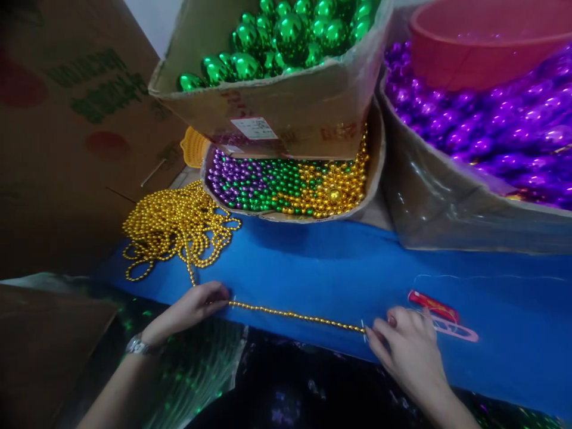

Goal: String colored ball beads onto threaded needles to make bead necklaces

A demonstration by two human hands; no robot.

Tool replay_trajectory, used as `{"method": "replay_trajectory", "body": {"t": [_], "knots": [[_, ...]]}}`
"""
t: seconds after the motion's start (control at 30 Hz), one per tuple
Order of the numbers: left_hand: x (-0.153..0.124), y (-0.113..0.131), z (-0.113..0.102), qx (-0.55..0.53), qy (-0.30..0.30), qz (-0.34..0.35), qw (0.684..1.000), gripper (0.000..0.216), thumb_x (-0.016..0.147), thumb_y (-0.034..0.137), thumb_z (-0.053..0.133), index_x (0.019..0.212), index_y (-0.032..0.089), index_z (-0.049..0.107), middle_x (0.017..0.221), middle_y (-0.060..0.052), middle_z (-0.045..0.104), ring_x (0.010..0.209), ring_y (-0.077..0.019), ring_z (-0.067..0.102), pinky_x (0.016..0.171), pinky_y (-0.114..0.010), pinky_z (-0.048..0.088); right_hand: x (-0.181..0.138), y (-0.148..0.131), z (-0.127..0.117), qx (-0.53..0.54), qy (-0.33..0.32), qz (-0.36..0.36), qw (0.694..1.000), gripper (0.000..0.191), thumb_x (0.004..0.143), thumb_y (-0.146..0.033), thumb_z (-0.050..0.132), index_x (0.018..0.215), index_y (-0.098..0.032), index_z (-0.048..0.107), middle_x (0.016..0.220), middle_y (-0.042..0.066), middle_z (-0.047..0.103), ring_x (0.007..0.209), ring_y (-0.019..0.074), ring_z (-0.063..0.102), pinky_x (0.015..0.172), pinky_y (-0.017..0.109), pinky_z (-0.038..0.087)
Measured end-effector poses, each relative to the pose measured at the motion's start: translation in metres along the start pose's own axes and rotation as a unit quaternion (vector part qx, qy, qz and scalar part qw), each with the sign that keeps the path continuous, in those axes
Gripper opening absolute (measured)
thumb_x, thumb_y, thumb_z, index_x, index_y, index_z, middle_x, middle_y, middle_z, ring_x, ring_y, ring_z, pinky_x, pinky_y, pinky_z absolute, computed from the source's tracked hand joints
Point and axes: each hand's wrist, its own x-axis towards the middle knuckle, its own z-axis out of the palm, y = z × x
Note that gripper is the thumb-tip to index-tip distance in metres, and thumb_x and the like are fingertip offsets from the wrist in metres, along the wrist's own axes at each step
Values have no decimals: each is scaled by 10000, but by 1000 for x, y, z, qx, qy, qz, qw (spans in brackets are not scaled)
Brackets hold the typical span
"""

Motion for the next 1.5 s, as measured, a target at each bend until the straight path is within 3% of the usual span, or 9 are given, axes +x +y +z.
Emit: {"method": "replay_trajectory", "body": {"t": [0.53,0.73,0.9,1.0,1.07,1.13,1.27,1.4,1.5], "knots": [[5,8,1,49,9,15,999,161,838,303,496,814,184,602,799,-31,614,715,-160,572,650,-252,442,1,-2,-1,4,9,-2,1000,208,799,-434,555,696,-279,649,756,22,493,723,209,501,925,616,284],[24,1,-7,103,21,42,994,212,858,275,438,900,207,634,862,-53,643,775,-188,604,707,-276,439,29,-4,-36,-33,72,20,997,216,822,-405,538,702,-267,654,764,27,501,761,206,491,989,604,224],[60,25,-31,148,78,35,985,209,808,269,442,838,217,642,831,-48,614,747,-197,591,692,-281,423,70,11,-58,-93,94,86,987,252,855,-410,504,740,-265,674,793,33,516,811,210,481,1012,592,187],[77,47,-40,95,95,36,990,145,754,233,439,742,195,578,729,-21,579,677,-183,547,637,-271,393,86,27,-55,-97,84,104,986,254,863,-378,505,736,-244,680,797,51,529,824,228,502,944,559,304],[84,57,-42,56,86,51,993,138,755,237,417,706,185,536,668,-3,549,635,-168,516,603,-260,379,91,33,-51,-84,75,104,988,233,856,-326,516,726,-228,683,827,73,548,788,227,529,795,460,432],[87,63,-43,31,72,68,995,174,787,268,388,682,182,497,636,11,514,615,-153,491,585,-248,378,97,30,-50,-61,67,96,991,195,852,-265,505,834,-226,694,970,117,569,751,225,555,622,354,460],[84,74,-45,-10,59,97,994,252,852,330,333,694,181,461,665,16,489,645,-141,467,601,-237,394,122,-23,-51,19,66,31,997,348,883,-219,447,1206,-259,570,1300,157,474,858,262,593,604,342,459],[77,84,-49,-62,73,106,990,317,858,416,402,655,179,452,642,19,457,640,-135,436,582,-224,384,169,-115,-45,138,57,-122,981,380,876,-341,524,1247,-259,519,1146,36,630,1003,212,568,840,314,439],[70,81,-55,-90,86,103,987,335,844,457,454,660,177,477,650,18,473,648,-137,439,589,-220,388,201,-154,-35,198,42,-220,954,410,837,-482,568,1160,-230,556,1058,-26,675,931,134,613,781,205,441]]}}
